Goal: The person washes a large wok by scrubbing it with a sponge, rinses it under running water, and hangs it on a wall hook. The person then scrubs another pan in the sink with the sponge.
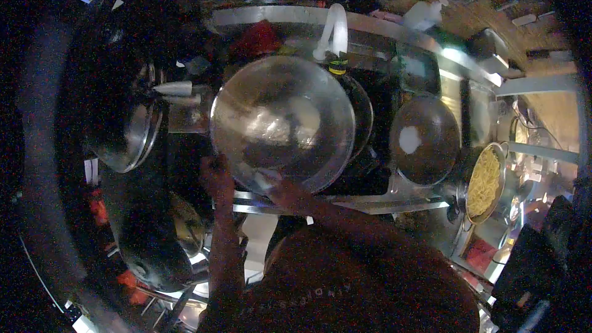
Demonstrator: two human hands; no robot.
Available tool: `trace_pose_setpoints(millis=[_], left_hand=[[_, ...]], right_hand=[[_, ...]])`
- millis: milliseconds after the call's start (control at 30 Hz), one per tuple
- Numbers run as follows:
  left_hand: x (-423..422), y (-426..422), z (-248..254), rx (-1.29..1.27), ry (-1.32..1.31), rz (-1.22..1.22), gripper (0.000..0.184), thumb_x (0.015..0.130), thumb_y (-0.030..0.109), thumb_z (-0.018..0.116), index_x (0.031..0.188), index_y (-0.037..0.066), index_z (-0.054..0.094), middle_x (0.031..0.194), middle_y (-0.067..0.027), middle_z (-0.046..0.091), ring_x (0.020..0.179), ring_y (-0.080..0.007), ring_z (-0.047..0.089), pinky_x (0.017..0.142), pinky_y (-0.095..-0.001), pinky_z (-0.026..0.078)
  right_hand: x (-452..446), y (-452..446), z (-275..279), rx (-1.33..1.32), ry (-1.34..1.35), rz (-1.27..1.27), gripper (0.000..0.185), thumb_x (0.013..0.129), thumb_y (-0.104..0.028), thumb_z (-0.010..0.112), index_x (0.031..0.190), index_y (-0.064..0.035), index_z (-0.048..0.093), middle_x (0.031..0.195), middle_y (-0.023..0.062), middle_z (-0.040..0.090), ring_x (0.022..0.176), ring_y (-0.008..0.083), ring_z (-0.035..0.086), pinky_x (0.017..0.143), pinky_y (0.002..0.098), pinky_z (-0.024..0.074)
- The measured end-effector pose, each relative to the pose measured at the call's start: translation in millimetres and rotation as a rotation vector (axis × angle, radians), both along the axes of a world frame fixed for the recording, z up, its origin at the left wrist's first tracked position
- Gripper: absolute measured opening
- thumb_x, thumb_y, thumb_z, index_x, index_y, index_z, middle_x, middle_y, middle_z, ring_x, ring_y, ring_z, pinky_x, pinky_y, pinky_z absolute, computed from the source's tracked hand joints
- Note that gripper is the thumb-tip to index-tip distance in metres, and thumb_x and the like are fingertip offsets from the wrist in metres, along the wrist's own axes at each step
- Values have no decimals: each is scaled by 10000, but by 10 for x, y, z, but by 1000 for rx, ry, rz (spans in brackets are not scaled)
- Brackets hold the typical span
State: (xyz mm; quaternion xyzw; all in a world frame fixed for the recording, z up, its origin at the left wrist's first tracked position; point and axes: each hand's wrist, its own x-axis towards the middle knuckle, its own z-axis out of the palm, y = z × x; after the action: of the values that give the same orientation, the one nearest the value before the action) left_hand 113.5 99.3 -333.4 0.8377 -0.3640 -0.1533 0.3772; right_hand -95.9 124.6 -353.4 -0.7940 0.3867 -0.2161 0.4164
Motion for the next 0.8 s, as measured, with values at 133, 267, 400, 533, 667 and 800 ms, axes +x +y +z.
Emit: trace_pose_setpoints(millis=[133,267,400,533,667,800], left_hand=[[44,32,-87,48,-81,-24,328,813,304,736,809,16,579,745,-182,628,707,-347,604,674,-442,468],[31,-3,-47,46,-108,-36,309,801,287,747,810,22,589,750,-176,636,709,-340,610,676,-438,472],[-3,-37,78,2,-120,-32,309,793,292,749,814,23,599,765,-177,646,726,-347,621,682,-437,476],[53,-27,-67,28,-137,-22,301,784,282,756,802,28,594,774,-167,629,736,-348,615,684,-434,474],[92,-32,-250,31,-177,19,311,784,293,756,800,35,585,774,-159,602,738,-360,599,684,-442,471],[81,17,-339,-104,-171,-10,346,796,342,744,805,36,581,775,-166,613,741,-383,600,683,-457,475]], right_hand=[[-1148,-534,-375,38,951,423,226,826,-229,579,942,-81,705,946,175,672,978,346,624,906,493,467],[-1442,-1447,-469,-600,922,-290,541,839,-215,523,1355,-60,473,1545,233,208,1443,414,154,1132,635,113],[-856,-1853,-1049,-788,1446,-229,624,888,-228,464,1472,-72,311,1547,209,206,1398,381,240,1155,502,173],[187,-1660,-1202,-308,1130,83,413,890,-162,463,1286,-50,481,1420,234,407,1110,269,502,1068,464,333],[679,-663,-1108,-216,562,72,392,890,-169,499,1267,-65,521,1316,181,459,1116,265,479,998,445,360],[-364,-288,-1325,-499,580,-134,372,890,-176,534,1248,-80,561,1212,129,511,1121,260,456,928,425,388]])
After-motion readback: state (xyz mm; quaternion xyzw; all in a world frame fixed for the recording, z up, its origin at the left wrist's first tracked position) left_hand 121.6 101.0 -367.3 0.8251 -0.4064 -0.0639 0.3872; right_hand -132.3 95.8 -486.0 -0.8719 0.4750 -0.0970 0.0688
